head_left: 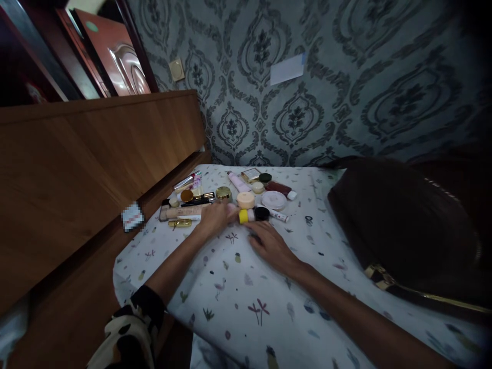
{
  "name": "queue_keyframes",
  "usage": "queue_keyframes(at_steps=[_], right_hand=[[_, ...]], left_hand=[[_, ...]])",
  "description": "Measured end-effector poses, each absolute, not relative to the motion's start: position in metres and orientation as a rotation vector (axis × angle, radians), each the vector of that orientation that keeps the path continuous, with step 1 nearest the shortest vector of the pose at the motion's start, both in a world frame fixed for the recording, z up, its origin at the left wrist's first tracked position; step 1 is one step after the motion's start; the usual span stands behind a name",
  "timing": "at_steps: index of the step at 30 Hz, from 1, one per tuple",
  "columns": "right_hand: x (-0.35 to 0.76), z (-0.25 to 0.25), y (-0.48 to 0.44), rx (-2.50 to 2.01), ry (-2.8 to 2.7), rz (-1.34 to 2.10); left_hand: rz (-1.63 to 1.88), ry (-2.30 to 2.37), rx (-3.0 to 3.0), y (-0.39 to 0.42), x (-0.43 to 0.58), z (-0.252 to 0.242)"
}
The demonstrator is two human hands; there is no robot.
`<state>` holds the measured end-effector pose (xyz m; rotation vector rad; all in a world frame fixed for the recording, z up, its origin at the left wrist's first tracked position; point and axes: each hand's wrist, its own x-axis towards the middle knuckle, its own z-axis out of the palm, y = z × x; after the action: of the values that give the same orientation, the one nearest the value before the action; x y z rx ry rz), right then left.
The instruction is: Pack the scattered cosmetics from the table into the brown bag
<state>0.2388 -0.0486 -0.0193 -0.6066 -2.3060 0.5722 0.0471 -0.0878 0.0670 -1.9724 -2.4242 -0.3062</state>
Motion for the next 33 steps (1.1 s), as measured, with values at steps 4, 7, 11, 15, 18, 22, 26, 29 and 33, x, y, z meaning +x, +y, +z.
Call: queue_keyframes(at_steps=[4,7,11,15,18,22,26,29,33], right_hand=[[0.239,-0.017,-0.049,-0.608,-2.316,0.576],[0.238,-0.016,-0.05,-0.611,-2.317,0.583],[0.238,-0.015,-0.051,-0.62,-2.306,0.589],[0.239,-0.015,-0.051,-0.63,-2.298,0.614],[0.24,-0.016,-0.051,-0.635,-2.289,0.635],[0.24,-0.015,-0.051,-0.631,-2.291,0.63],[0.241,-0.015,-0.052,-0.633,-2.295,0.627],[0.241,-0.015,-0.052,-0.634,-2.3,0.626],[0.24,-0.017,-0.05,-0.623,-2.304,0.621]], left_hand=[[-0.497,-2.421,-1.971,-0.089,0.038,0.061],[-0.705,-2.371,-1.978,-0.089,0.032,0.055],[-0.888,-2.287,-2.076,-0.089,0.026,0.044],[-0.932,-2.343,-1.942,-0.089,0.018,0.044],[-0.881,-2.377,-1.736,-0.09,0.007,0.051],[-0.793,-2.387,-1.466,-0.089,-0.017,0.059],[-0.735,-2.502,-1.315,-0.087,-0.046,0.055],[-0.717,-2.584,-1.306,-0.085,-0.062,0.049],[-0.717,-2.589,-1.299,-0.085,-0.066,0.045]])
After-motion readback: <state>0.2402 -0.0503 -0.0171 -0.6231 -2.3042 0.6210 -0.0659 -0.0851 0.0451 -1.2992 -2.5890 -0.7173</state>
